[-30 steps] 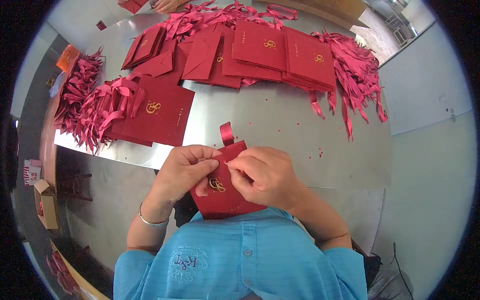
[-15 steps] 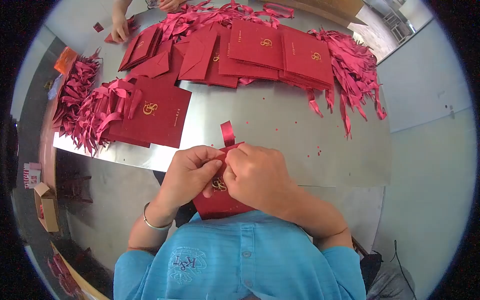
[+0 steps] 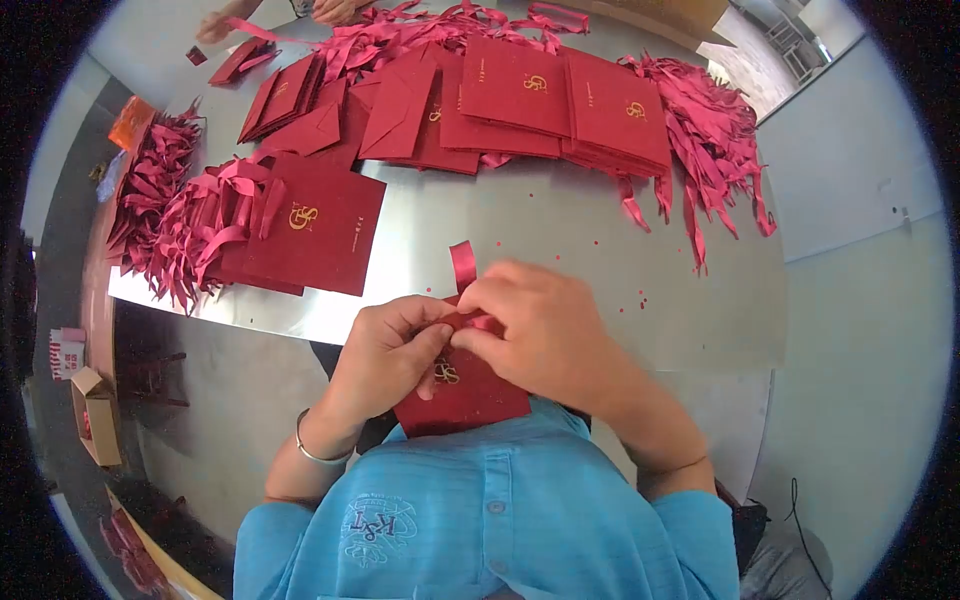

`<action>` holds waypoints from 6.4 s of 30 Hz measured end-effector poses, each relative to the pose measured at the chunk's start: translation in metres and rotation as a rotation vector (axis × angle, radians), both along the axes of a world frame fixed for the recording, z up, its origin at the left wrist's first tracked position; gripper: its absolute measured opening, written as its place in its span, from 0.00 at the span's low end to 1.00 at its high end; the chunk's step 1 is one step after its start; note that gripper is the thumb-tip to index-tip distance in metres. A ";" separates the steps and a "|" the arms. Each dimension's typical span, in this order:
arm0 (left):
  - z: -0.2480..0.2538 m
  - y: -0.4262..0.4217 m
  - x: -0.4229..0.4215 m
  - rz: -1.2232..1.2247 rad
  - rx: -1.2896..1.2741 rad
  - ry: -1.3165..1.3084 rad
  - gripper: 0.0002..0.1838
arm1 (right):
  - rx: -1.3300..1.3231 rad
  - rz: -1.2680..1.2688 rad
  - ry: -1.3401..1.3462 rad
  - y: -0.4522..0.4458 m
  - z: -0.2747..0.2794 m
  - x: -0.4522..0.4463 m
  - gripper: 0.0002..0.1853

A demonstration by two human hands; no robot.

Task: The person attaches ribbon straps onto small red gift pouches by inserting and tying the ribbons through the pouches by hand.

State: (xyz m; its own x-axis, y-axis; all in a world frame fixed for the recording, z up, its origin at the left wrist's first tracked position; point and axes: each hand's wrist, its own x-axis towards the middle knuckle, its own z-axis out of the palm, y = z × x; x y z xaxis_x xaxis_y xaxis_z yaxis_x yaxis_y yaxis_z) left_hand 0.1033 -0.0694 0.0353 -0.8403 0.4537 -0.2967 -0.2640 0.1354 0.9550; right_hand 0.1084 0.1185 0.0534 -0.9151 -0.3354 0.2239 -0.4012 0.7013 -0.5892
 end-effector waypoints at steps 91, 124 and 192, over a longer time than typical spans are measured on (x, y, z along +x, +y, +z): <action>-0.063 0.033 -0.012 -0.079 -0.395 0.675 0.09 | -0.187 -0.208 -0.226 0.026 -0.072 -0.076 0.12; -0.068 0.031 -0.016 -0.097 -0.354 0.569 0.06 | -0.182 -0.311 -0.266 0.039 -0.069 -0.088 0.13; -0.053 0.034 -0.016 -0.099 -0.231 0.242 0.04 | -0.632 -0.176 -0.382 0.041 -0.083 -0.107 0.10</action>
